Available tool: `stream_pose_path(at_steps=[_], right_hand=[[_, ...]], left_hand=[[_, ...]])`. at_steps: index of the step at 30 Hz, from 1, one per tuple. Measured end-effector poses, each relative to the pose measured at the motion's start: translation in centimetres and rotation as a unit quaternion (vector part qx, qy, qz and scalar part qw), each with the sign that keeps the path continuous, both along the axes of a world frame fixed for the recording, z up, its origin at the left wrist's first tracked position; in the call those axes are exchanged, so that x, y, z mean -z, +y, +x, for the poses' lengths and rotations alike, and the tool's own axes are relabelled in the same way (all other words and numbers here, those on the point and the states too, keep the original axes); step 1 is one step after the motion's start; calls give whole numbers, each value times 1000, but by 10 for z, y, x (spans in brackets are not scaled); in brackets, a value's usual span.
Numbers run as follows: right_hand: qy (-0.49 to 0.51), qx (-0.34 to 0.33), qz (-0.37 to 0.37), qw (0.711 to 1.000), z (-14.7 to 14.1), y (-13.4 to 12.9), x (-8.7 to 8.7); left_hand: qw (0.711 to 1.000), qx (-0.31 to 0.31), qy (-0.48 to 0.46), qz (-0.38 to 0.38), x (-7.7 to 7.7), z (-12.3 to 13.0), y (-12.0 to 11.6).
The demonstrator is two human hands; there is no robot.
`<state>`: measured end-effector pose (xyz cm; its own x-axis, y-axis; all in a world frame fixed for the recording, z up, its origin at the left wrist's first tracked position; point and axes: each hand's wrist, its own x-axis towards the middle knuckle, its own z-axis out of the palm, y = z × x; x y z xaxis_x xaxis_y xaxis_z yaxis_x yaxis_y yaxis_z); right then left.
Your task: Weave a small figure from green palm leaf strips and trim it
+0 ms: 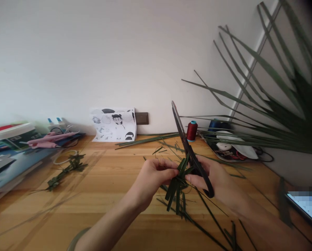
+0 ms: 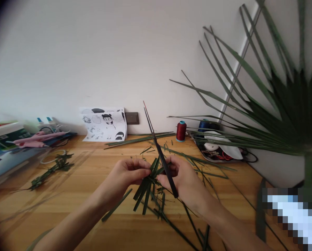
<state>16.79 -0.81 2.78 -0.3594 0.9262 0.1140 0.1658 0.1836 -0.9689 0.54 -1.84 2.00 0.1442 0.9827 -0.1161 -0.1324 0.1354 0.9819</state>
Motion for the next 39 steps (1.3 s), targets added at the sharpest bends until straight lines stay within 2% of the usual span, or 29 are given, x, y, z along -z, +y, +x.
stream_pose_path(at_steps=[15,19,24,32,39], right_hand=[[-18,-3,-22,1000,2,3,2],[-7,-25,-44,999,2,1,6],[18,-23,-68,997,2,4,7],[12,34,-25,999,2,2,3],[-5,38,-2,999,3,3,4]], left_hand=[[1000,27,-4,4,-1,-1,0],[999,53,12,-8,-2,-2,0],[998,49,26,-24,2,-1,2],[998,41,44,-22,5,1,3],[998,48,28,-16,6,0,2]])
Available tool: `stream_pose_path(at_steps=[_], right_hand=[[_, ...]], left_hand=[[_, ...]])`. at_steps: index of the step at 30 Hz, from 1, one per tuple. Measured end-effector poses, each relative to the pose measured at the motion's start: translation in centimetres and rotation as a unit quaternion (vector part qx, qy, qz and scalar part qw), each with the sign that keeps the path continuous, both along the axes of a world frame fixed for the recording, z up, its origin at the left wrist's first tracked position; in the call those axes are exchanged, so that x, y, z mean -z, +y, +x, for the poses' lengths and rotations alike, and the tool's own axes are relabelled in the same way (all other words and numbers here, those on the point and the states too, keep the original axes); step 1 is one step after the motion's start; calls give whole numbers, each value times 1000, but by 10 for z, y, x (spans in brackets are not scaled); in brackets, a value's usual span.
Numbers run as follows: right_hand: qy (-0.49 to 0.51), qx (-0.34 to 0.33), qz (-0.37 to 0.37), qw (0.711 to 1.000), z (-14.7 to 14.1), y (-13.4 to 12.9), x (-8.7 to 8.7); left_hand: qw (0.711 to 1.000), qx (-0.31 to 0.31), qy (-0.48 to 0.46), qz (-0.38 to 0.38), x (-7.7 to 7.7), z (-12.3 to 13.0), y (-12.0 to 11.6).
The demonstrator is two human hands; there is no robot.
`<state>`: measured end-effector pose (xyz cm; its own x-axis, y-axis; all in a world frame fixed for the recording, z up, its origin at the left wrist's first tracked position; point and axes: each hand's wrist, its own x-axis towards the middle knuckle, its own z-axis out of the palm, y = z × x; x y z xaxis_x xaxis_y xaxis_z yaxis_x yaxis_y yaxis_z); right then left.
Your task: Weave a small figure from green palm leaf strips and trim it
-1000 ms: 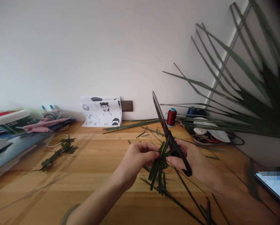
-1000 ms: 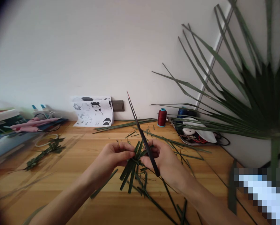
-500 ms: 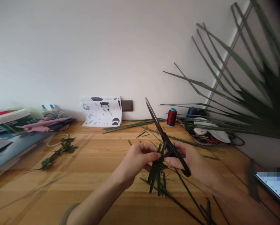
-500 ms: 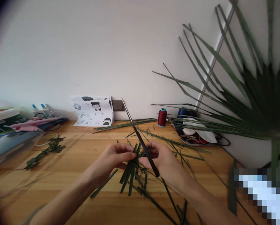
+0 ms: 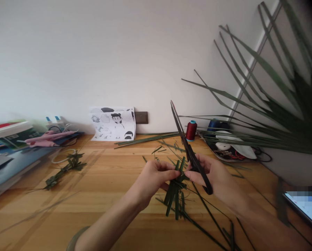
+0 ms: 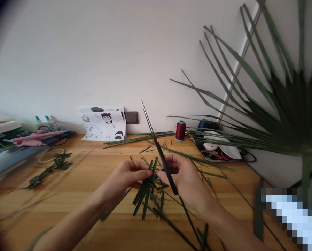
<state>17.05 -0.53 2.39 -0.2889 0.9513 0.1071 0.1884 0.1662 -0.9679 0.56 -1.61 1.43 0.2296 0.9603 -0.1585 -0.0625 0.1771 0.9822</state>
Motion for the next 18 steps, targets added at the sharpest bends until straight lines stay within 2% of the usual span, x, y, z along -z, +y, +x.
stream_pose_path(at_steps=[6,13,18], right_hand=[[7,24,18,1000,4,7,4],[68,94,-27,993,4,10,3],[102,134,-25,985,10,14,1]], left_hand=[[1000,11,-19,3,0,-3,1],[999,-27,-38,7,-1,-7,6],[998,-38,-58,-8,-1,-9,8]])
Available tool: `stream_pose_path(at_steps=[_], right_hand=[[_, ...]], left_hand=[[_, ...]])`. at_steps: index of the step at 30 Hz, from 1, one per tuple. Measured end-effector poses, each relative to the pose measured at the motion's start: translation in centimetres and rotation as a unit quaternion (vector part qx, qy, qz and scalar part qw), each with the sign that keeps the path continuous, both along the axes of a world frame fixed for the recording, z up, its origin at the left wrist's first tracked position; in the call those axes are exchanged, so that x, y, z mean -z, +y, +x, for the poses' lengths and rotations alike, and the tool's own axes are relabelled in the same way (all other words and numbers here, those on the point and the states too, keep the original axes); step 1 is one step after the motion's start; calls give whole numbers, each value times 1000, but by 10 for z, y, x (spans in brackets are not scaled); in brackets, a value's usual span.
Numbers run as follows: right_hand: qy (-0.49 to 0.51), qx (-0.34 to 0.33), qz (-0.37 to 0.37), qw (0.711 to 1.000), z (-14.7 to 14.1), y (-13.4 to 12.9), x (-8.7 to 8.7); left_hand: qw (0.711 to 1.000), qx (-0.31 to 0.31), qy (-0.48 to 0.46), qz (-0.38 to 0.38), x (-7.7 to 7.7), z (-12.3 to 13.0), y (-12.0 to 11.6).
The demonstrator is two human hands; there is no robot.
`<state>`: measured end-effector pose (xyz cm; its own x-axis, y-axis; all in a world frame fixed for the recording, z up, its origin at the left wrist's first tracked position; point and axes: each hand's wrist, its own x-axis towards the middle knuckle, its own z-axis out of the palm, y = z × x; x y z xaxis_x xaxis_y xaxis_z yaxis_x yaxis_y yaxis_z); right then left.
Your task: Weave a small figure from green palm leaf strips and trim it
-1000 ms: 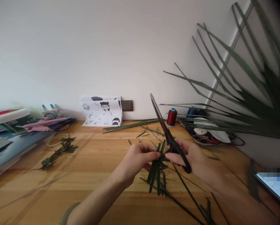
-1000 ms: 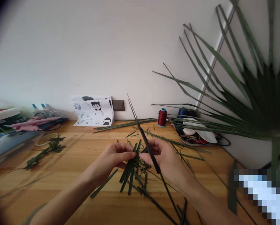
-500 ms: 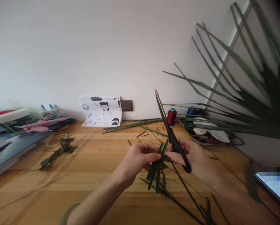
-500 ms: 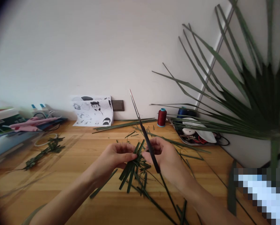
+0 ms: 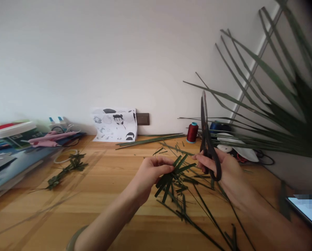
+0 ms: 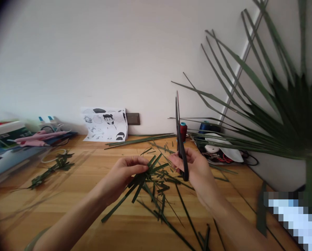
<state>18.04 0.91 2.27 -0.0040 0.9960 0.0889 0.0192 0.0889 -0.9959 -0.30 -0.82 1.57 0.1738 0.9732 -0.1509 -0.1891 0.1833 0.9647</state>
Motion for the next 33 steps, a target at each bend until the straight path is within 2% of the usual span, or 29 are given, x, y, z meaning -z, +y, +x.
stream_pose_path(at_steps=[13,18,22,25,28,31,33], right_hand=[[1,-41,-22,999,0,5,6],[-2,-34,-18,999,-1,4,7],[-14,-34,-13,999,0,6,9],[-14,-29,-4,999,0,6,10],[-15,0,11,1000,2,10,11],[-30,45,22,998,13,24,16],[-53,64,20,996,25,40,22]], left_hand=[[999,-39,-30,-9,-5,-2,2],[996,-21,-60,-59,-9,-3,4],[994,-28,-81,-62,-10,-6,6],[991,-50,-115,-49,-9,-7,7],[978,-107,-178,-10,-8,-8,8],[956,-160,-245,38,-9,-8,8],[948,-160,-270,61,-9,-9,7]])
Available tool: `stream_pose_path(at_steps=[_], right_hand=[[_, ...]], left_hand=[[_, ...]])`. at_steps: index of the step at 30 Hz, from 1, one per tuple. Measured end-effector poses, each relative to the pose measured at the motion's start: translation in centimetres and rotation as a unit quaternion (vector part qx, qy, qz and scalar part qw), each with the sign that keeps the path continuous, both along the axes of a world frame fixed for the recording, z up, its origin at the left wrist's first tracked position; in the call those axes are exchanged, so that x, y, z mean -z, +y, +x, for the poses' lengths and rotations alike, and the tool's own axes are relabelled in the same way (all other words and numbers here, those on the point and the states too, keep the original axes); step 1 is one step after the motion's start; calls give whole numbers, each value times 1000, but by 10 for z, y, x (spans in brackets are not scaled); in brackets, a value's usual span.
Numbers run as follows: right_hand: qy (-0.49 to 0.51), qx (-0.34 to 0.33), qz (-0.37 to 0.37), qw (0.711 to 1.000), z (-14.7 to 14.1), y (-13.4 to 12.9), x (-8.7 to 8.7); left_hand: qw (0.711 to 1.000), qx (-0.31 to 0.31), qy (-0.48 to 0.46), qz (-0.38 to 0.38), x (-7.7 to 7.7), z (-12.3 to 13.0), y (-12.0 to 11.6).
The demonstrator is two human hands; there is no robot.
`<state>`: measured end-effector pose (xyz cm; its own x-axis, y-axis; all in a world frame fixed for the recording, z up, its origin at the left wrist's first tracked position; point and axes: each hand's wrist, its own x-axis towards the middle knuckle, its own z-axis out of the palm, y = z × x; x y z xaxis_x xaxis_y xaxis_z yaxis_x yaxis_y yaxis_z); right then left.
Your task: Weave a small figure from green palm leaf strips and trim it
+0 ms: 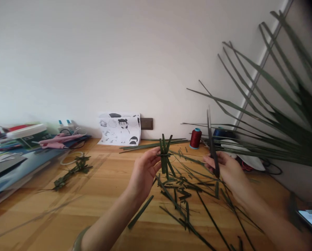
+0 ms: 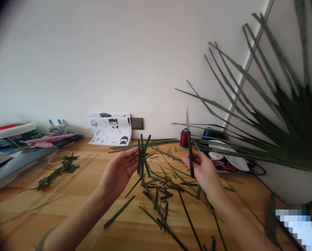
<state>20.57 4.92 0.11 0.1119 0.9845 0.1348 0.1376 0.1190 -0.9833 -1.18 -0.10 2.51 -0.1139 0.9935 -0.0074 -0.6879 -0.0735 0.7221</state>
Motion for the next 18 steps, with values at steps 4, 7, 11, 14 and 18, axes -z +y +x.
stream_pose_path(at_steps=[4,7,11,14,18], right_hand=[[-44,-20,-33,998,22,23,12],[-34,-96,-89,991,16,14,14],[61,-200,-137,968,-17,-21,13],[145,-218,-127,957,-37,-42,11],[196,-195,-86,957,-46,-53,7]], left_hand=[[999,32,-19,17,-1,0,-3],[998,49,-38,12,-1,2,-6],[998,59,-16,32,2,11,-9],[998,53,24,39,8,19,-9],[992,95,53,71,17,25,-11]])
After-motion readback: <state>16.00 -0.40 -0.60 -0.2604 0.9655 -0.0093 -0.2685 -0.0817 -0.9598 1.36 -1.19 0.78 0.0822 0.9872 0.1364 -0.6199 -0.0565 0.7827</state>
